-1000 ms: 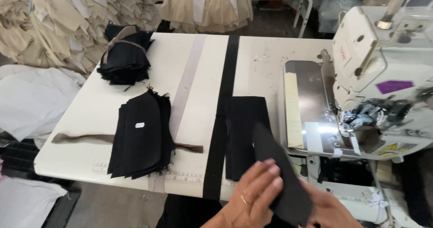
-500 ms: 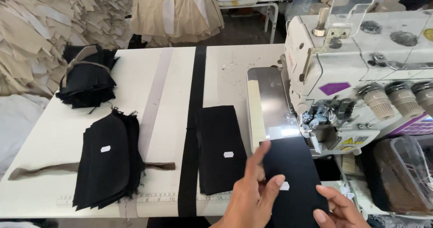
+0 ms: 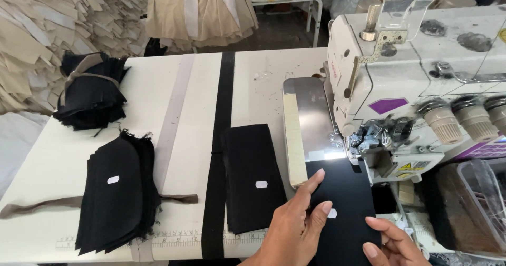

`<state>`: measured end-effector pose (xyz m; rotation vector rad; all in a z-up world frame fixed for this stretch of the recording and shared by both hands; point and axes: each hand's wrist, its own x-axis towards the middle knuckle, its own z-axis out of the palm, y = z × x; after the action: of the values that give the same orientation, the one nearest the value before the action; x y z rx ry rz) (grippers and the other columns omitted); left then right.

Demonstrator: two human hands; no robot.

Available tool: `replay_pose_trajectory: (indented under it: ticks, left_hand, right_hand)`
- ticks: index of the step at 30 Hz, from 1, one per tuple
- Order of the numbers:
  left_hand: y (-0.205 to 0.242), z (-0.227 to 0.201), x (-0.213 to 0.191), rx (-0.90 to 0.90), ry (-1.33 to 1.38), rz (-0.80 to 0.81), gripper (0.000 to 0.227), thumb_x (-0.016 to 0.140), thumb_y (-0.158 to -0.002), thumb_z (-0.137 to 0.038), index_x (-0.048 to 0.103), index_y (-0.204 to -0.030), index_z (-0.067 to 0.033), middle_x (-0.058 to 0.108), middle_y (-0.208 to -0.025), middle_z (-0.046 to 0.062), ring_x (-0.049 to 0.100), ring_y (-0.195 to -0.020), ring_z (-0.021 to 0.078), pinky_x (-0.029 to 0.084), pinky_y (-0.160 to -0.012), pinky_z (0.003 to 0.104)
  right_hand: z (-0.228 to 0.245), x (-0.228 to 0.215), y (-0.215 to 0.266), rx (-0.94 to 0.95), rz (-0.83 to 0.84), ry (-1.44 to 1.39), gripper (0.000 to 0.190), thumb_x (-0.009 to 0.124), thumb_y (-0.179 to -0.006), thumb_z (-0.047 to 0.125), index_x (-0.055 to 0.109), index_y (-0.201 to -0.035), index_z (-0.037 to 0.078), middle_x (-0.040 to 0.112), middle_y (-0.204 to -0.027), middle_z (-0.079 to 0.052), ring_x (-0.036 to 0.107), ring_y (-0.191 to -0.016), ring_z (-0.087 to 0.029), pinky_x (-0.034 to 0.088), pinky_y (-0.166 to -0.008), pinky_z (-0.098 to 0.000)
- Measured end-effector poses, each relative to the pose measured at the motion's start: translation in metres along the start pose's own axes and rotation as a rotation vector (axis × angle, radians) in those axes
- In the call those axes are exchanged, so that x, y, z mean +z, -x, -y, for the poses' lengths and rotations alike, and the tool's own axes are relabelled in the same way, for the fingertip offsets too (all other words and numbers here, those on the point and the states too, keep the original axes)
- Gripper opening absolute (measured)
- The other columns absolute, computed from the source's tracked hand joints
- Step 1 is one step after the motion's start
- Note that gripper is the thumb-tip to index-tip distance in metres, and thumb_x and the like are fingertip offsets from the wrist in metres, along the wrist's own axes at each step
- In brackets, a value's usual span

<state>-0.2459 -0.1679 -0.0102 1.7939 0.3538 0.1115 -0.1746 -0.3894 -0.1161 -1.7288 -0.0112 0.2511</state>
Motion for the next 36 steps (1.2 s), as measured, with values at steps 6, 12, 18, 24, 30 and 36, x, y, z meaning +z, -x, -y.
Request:
replay_pose_trajectory:
  ticks: [6, 12, 18, 24, 30, 36]
  left_hand:
    - [-0.001, 0.005, 0.001, 0.063, -0.019, -0.009, 0.061, 0.047, -0.103, -0.042, 0.039, -0.16, -0.0221, 0.069, -0.088, 0.004, 0.051, -0.059, 0.0124, 0.047, -0.062, 0.029]
    - [-0.002, 0.002, -0.003, 0.097, -0.017, -0.004, 0.059, 0.05, -0.104, -0.036, 0.041, -0.161, -0.0197, 0.051, -0.066, -0.001, 0.043, -0.052, 0.0098, 0.042, -0.054, 0.028]
    - [-0.001, -0.003, -0.007, 0.047, -0.017, 0.019, 0.061, 0.051, -0.104, -0.036, 0.039, -0.163, -0.0228, 0.044, -0.063, -0.002, 0.04, -0.052, 0.0102, 0.038, -0.054, 0.029]
    - [0.0, 0.002, -0.006, 0.109, -0.034, -0.008, 0.056, 0.053, -0.104, -0.034, 0.045, -0.158, -0.0239, 0.052, -0.071, -0.001, 0.042, -0.054, 0.0103, 0.041, -0.055, 0.028]
    - [0.005, 0.005, -0.007, 0.159, -0.01, -0.005, 0.053, 0.053, -0.105, -0.03, 0.046, -0.157, -0.0221, 0.051, -0.078, -0.001, 0.041, -0.058, 0.0103, 0.043, -0.057, 0.027]
    - [0.004, 0.011, -0.005, 0.212, 0.019, -0.041, 0.051, 0.056, -0.105, -0.027, 0.049, -0.155, -0.0192, 0.055, -0.082, 0.0, 0.044, -0.06, 0.0109, 0.044, -0.057, 0.026]
  right_hand:
    - [-0.012, -0.003, -0.001, -0.04, 0.04, -0.066, 0.046, 0.069, -0.086, -0.01, 0.073, -0.131, -0.001, 0.057, -0.085, -0.014, 0.045, -0.064, -0.014, 0.034, -0.062, -0.028]
    - [-0.019, -0.002, -0.003, -0.066, 0.059, -0.061, 0.047, 0.07, -0.084, -0.01, 0.074, -0.13, 0.0, 0.051, -0.085, -0.01, 0.041, -0.064, -0.012, 0.034, -0.062, -0.0264]
    - [-0.005, 0.001, 0.001, 0.042, 0.027, -0.024, 0.046, 0.072, -0.085, -0.01, 0.077, -0.128, 0.003, 0.044, -0.084, -0.007, 0.036, -0.059, -0.013, 0.028, -0.053, -0.031]
    - [-0.02, -0.003, -0.01, -0.084, 0.05, 0.007, 0.047, 0.073, -0.084, -0.006, 0.075, -0.13, 0.003, 0.051, -0.081, -0.009, 0.044, -0.063, -0.013, 0.035, -0.058, -0.0274]
    - [0.007, 0.014, -0.005, -0.158, 0.07, -0.087, 0.046, 0.066, -0.088, -0.008, 0.069, -0.134, -0.004, 0.076, -0.1, -0.018, 0.066, -0.087, -0.016, 0.047, -0.081, -0.0248]
    - [0.04, 0.03, -0.004, -0.015, 0.004, 0.003, 0.045, 0.068, -0.09, 0.001, 0.071, -0.134, 0.008, 0.065, -0.084, -0.009, 0.058, -0.051, -0.02, 0.058, -0.039, -0.0367]
